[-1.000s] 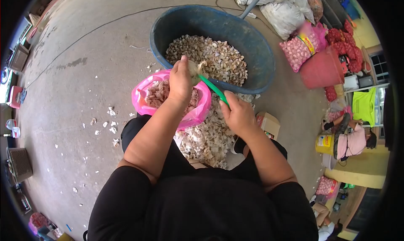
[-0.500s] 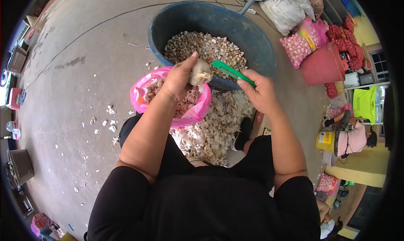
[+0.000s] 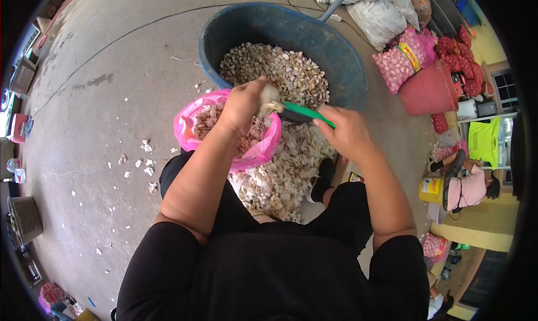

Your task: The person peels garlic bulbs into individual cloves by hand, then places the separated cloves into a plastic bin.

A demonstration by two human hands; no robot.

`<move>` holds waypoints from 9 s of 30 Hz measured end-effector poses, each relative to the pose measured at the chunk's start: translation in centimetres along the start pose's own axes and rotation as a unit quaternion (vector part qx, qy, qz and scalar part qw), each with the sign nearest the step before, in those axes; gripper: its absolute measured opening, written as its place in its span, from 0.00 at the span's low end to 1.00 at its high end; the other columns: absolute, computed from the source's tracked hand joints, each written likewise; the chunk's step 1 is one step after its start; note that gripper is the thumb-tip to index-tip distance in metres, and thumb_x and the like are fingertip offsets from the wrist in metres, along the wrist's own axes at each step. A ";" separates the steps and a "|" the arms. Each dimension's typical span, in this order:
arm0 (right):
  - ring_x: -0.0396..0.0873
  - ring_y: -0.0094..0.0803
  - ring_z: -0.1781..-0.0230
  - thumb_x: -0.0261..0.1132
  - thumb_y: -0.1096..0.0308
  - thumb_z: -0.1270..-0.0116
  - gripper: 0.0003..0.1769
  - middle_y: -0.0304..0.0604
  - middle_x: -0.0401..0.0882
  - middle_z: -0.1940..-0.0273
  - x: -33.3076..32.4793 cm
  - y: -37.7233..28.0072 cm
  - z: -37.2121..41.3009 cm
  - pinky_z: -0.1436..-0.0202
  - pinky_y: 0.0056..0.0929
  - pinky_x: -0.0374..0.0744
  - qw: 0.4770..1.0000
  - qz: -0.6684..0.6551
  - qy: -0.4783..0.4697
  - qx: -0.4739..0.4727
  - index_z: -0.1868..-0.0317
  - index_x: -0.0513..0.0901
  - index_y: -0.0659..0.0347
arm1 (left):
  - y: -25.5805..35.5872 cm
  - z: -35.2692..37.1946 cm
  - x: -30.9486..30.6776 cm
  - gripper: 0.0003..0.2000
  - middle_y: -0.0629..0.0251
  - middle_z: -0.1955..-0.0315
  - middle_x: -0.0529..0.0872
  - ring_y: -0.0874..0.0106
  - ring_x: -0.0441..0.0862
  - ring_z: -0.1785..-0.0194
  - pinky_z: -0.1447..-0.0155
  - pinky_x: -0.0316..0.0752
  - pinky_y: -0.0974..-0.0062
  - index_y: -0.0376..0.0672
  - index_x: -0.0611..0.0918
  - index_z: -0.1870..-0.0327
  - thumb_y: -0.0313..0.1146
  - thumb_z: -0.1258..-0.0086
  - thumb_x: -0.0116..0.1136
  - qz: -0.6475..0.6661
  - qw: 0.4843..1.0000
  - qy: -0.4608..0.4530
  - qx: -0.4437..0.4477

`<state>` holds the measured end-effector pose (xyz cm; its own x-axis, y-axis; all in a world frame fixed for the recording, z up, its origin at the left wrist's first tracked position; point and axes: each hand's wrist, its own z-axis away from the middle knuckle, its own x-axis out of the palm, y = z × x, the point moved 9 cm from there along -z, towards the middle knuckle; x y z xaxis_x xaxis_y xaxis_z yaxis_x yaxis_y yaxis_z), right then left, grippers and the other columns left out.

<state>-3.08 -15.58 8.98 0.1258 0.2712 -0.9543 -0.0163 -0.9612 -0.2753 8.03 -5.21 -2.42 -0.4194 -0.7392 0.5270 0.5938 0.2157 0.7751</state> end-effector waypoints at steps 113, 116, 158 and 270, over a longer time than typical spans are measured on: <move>0.79 0.38 0.71 0.64 0.73 0.48 0.10 0.50 0.79 0.69 9.3 13.0 5.7 0.69 0.27 0.75 0.894 -0.408 0.089 0.162 0.64 0.80 0.66 | -12.0 -1.9 8.2 0.28 0.61 0.62 0.77 0.75 0.75 0.59 0.54 0.71 0.79 0.29 0.68 0.49 0.29 0.51 0.68 -0.290 0.946 -0.132 -0.056; 0.79 0.39 0.73 0.64 0.73 0.48 0.09 0.50 0.79 0.71 8.3 12.4 5.6 0.70 0.28 0.75 0.917 -0.359 0.108 0.133 0.66 0.80 0.66 | -12.0 -1.8 8.3 0.27 0.63 0.61 0.77 0.75 0.73 0.58 0.51 0.69 0.79 0.30 0.69 0.49 0.27 0.51 0.67 -0.263 0.952 -0.132 -0.081; 0.75 0.43 0.80 0.64 0.73 0.57 0.06 0.49 0.75 0.80 9.4 11.4 5.4 0.74 0.33 0.73 0.932 -0.295 0.104 0.184 0.80 0.75 0.66 | -8.3 -1.1 8.3 0.22 0.55 0.69 0.82 0.69 0.81 0.65 0.59 0.75 0.75 0.37 0.77 0.59 0.32 0.59 0.67 -0.519 0.843 -0.049 0.134; 0.76 0.35 0.81 0.65 0.75 0.56 0.06 0.47 0.76 0.81 9.5 12.5 5.8 0.76 0.27 0.72 0.921 -0.318 0.091 0.205 0.77 0.76 0.66 | -12.0 -1.5 7.7 0.23 0.63 0.63 0.79 0.75 0.76 0.61 0.54 0.71 0.78 0.33 0.74 0.52 0.27 0.52 0.62 -0.310 0.934 -0.155 -0.090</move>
<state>-7.81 -24.74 -4.22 0.4033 0.7240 -0.5596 -0.2500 -0.5011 -0.8285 -1.31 -14.47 -8.15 -0.8829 -0.4603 0.0926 0.2644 -0.3243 0.9082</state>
